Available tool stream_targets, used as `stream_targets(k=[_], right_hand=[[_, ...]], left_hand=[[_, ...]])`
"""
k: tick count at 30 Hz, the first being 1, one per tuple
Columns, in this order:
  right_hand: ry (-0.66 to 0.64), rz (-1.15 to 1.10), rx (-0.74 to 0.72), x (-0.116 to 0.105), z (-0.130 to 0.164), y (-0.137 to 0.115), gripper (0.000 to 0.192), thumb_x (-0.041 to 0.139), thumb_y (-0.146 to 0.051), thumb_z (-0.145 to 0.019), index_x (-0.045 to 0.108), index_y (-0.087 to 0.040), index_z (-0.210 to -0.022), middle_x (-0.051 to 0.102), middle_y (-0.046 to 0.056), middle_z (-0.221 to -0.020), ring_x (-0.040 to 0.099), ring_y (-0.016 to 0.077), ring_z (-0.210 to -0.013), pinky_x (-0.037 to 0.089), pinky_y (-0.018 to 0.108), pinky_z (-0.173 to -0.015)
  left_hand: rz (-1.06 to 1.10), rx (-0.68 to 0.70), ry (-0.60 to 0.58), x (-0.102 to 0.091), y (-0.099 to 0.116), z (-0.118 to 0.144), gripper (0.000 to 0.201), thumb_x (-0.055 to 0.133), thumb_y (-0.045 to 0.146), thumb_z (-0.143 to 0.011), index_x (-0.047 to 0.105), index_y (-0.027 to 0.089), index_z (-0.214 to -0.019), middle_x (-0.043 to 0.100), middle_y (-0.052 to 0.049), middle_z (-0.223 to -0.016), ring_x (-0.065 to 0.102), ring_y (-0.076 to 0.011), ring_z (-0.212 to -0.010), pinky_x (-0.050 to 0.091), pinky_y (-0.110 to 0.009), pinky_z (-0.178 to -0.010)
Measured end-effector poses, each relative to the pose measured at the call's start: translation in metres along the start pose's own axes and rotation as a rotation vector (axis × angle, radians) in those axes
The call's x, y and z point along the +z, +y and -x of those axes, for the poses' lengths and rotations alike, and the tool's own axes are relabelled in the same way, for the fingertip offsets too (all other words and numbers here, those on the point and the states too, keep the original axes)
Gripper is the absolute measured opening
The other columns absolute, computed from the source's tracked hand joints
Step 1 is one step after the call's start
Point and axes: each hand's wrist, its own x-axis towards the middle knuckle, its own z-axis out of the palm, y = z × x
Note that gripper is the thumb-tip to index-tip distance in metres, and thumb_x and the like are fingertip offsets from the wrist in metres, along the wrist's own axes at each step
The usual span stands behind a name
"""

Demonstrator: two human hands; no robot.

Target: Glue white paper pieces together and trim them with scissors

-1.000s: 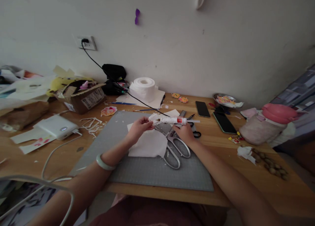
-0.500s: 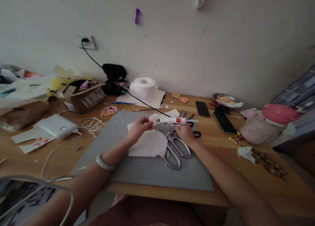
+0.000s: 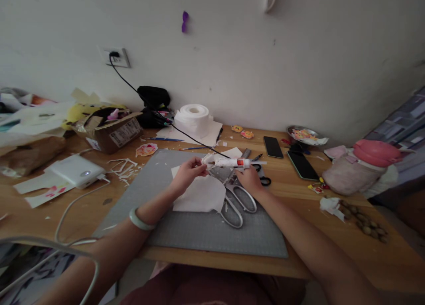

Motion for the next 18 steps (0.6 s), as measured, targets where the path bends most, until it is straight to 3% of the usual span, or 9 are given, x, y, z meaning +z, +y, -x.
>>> stream_targets(k=[18], right_hand=[[-0.014,0.040,0.063,-0.0035,-0.0012,-0.0082,0.031,0.053,-0.016,-0.072,0.066,-0.015,-0.101,0.070,0.012,-0.098,0.064,0.0243,-0.095,0.049,0.031,-0.080]], left_hand=[[0.005,0.029,0.086,-0.0022,0.0014,-0.0025,0.014,0.061,0.029,-0.063,0.053,0.019,-0.068,0.056,0.004,-0.056,0.055,-0.0109,-0.053,0.045,-0.025,-0.058]])
